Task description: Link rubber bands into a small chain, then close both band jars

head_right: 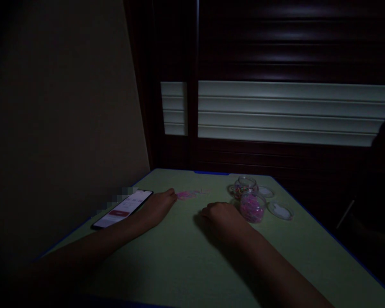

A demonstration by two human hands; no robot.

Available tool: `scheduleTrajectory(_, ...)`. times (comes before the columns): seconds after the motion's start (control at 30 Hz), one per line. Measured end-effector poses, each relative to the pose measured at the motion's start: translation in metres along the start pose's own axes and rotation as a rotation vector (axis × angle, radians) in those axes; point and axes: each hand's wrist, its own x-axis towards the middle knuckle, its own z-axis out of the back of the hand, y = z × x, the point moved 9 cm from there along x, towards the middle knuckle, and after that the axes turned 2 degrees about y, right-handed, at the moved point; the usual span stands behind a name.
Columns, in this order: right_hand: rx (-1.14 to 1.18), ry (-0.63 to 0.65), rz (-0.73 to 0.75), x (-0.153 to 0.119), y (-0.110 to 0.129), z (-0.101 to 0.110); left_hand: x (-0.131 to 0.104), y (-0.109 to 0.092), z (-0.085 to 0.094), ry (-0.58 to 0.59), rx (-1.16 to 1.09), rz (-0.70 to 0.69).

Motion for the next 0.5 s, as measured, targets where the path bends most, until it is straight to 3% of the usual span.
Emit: scheduleTrajectory(0.5, 0.012, -0.006, -0.013, -0.0008, -0.0031, -0.0023, -0.0003, 0.0027, -0.0034, 0.008, -0.006, 0.022)
